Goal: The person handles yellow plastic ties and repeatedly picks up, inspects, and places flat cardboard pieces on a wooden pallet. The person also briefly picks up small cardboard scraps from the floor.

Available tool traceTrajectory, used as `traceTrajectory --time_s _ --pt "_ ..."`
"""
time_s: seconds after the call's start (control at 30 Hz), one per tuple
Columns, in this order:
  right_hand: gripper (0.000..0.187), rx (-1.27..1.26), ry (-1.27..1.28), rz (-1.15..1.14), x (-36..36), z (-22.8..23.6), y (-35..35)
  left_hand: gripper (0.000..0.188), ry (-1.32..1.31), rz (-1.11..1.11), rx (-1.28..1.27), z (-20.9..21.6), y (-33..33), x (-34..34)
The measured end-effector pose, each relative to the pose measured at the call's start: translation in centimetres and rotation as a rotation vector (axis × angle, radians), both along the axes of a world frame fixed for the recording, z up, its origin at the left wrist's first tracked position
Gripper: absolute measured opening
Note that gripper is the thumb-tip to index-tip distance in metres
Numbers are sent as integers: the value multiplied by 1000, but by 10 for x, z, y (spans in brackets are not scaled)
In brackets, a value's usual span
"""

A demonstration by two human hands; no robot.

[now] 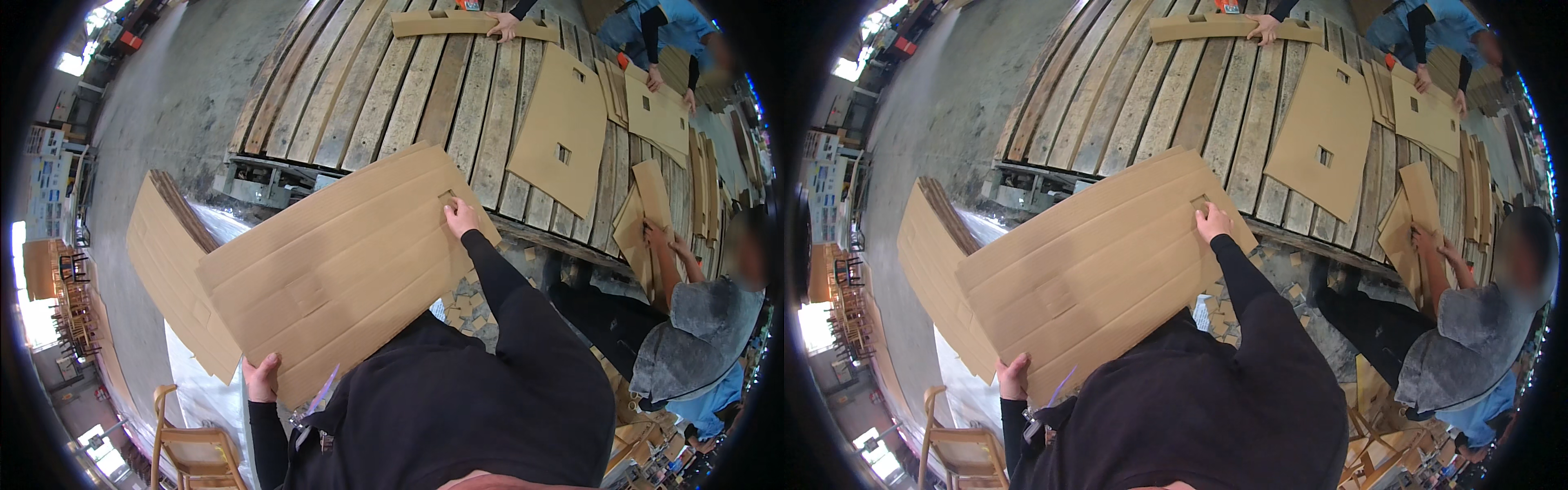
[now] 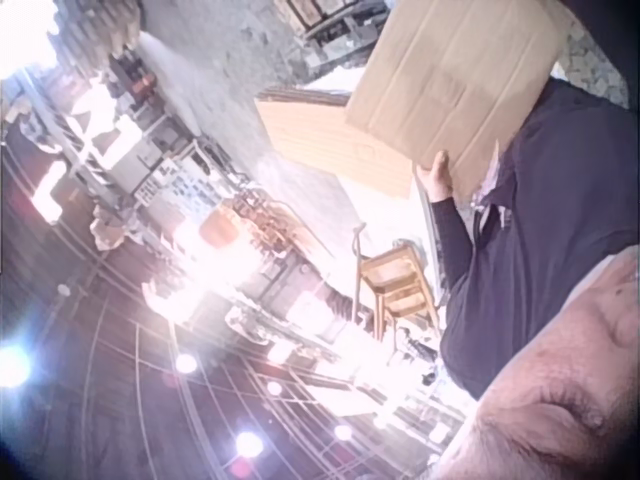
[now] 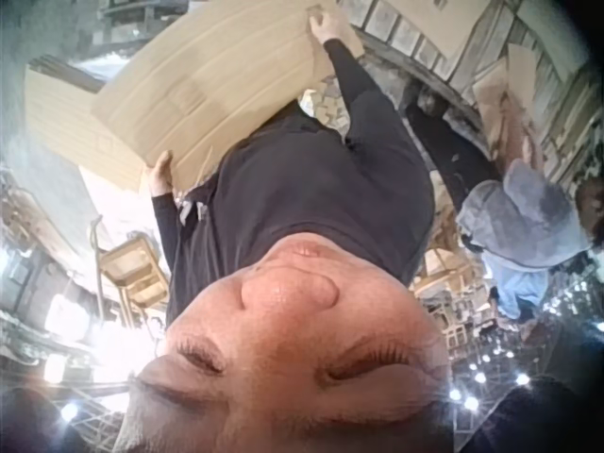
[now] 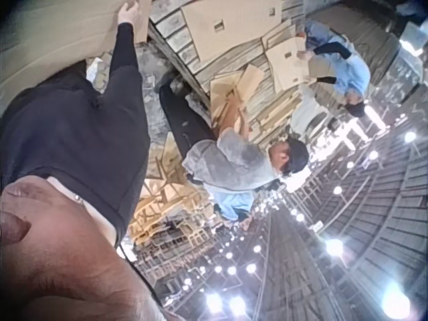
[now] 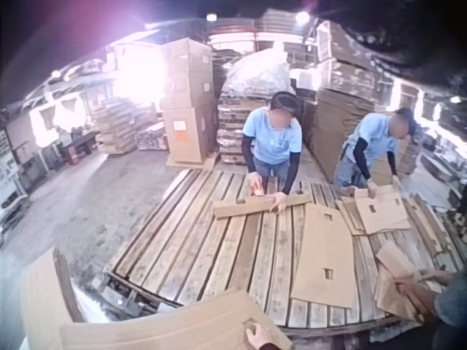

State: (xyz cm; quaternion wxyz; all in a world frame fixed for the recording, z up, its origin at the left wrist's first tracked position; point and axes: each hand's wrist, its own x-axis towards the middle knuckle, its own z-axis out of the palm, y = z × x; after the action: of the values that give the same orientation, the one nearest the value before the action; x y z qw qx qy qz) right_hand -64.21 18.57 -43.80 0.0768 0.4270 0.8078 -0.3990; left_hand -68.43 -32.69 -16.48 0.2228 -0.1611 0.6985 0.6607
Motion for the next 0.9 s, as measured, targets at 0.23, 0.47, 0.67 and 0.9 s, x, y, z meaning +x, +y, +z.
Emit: traceTrajectory --time_s 0.23,0.47,0.67,0.9 --pt "57 364 99 41 -9 -12 -14 49 -69 -20 -5 -2 -1 -3" --pt "52 -173 177 -46 -11 -18 -3 48 -33 -12 21 -2 -6 -8" --pt "54 78 -41 144 -10 6 -21 47 -29 -16 25 -3 -12 -10" --pt "60 -32 -233 238 -23 27 -26 48 -22 -34 4 12 -19 -16"
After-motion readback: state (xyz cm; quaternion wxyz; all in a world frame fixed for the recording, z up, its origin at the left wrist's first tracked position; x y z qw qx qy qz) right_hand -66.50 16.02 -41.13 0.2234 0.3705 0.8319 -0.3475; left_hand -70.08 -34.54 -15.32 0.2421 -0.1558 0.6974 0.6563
